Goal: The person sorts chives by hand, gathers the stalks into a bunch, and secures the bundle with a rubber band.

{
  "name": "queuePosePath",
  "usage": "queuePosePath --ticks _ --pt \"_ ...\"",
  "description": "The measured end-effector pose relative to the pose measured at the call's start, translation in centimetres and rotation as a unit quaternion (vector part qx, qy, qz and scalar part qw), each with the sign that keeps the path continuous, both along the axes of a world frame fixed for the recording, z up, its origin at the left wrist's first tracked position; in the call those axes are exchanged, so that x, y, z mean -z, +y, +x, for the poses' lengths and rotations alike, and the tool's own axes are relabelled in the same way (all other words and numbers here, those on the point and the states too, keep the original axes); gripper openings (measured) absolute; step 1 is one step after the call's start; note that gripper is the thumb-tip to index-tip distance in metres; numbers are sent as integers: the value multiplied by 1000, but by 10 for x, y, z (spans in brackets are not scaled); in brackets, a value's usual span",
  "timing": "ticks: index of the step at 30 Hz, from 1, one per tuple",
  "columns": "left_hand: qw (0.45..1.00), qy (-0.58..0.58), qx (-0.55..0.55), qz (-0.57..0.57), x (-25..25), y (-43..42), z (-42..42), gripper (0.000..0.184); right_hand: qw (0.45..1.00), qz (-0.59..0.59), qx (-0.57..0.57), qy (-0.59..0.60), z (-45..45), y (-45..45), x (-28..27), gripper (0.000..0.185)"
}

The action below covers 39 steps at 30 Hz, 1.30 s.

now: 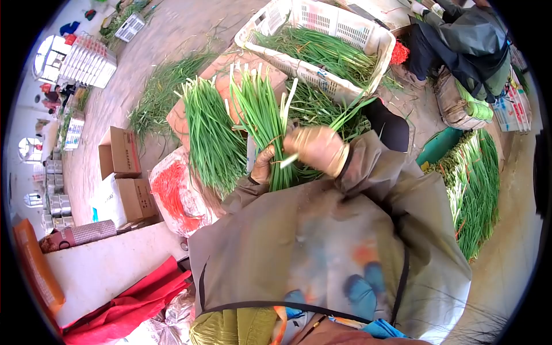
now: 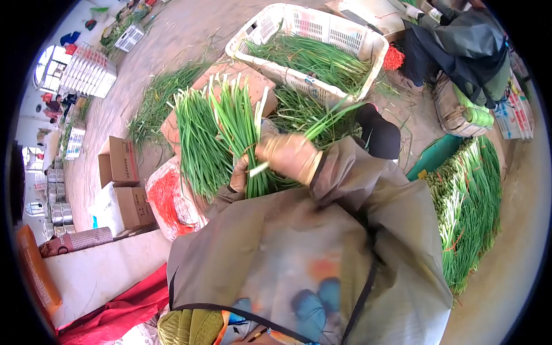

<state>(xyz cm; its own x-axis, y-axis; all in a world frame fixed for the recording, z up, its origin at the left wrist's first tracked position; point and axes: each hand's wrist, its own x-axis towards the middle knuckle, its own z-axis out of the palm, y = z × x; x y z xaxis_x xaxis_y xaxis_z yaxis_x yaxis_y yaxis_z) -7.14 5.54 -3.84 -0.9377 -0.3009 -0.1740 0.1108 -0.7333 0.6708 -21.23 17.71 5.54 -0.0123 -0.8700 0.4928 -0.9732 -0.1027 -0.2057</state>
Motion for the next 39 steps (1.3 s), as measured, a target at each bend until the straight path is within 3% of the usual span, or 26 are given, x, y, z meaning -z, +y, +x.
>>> queuePosePath --ticks 1,4,5,6,9,11,12,14,16,17,18,19,20,21,22,23,25,26,28,29,31,32,33,35,37,39 --pt "1000 -5 -10 -26 -2 -2 0 53 998 45 -33 30 10 1 8 4" --pt "989 95 23 110 2 4 -5 55 962 160 -179 -130 14 16 12 12" --pt "995 48 -54 73 -4 8 -4 55 936 191 -218 -201 14 21 2 15" --pt "994 63 -51 68 -6 7 -3 56 896 296 -232 -235 12 25 -13 18" --pt "992 90 -45 73 -3 -1 -3 58 787 251 -301 -476 -19 48 -69 12" --pt "991 102 -37 83 9 -8 0 59 771 146 -274 -556 -57 66 -75 17" --pt "989 100 -24 107 23 -13 1 60 789 147 -157 -575 -69 68 -75 17" --pt "991 75 -20 109 26 -17 3 63 766 143 78 -622 -93 71 -75 20" --pt "994 68 -18 84 7 -12 1 58 879 258 276 -292 -118 55 -12 23" --pt "996 60 -18 58 0 -12 -1 53 876 292 377 -75 -114 47 -3 22" --pt "997 63 9 46 4 -16 -3 56 925 192 273 -183 -110 41 8 24" --pt "998 51 27 2 2 -18 -6 58 900 129 191 -371 -100 29 6 26" --pt "999 42 16 -14 -3 -14 -7 59 829 66 105 -545 -89 17 4 28" --pt "999 31 7 -30 -10 -8 -8 61 777 62 112 -616 -73 5 -19 27" --pt "1000 3 15 -25 -15 -6 -10 65 823 -4 43 -567 -64 -6 -23 24" --pt "999 3 20 -31 -14 -7 -12 65 764 52 76 -638 -61 -16 -34 34" --pt "996 27 66 -46 -12 -13 -15 63 833 -64 16 -549 -70 -42 13 32" --pt "991 63 98 -67 -24 -15 -18 66 808 -30 8 -589 -68 -35 -13 28" --pt "992 61 74 -78 -50 -10 -17 70 874 -151 42 -460 -107 -41 12 22" --pt "994 59 48 -84 -57 -8 -15 73 935 -119 140 -304 -117 -27 -10 20" --pt "994 54 67 -72 -59 -17 -8 79 949 -53 310 -4 -137 -6 -36 18" --pt "991 43 113 -63 -64 -22 -5 78 950 -37 304 -58 -145 -4 -32 19" --pt "985 33 159 -54 -69 -26 -5 77 935 -5 212 -283 -147 -4 -29 19" --pt "978 44 192 -66 -75 -29 -6 74 775 4 64 -629 -118 -4 -53 21" --pt "969 20 232 -87 -66 -29 -6 72 715 6 36 -698 -97 -15 -53 28" --pt "967 8 242 -78 -70 -19 -7 71 719 52 -7 -693 -91 -22 -41 31"
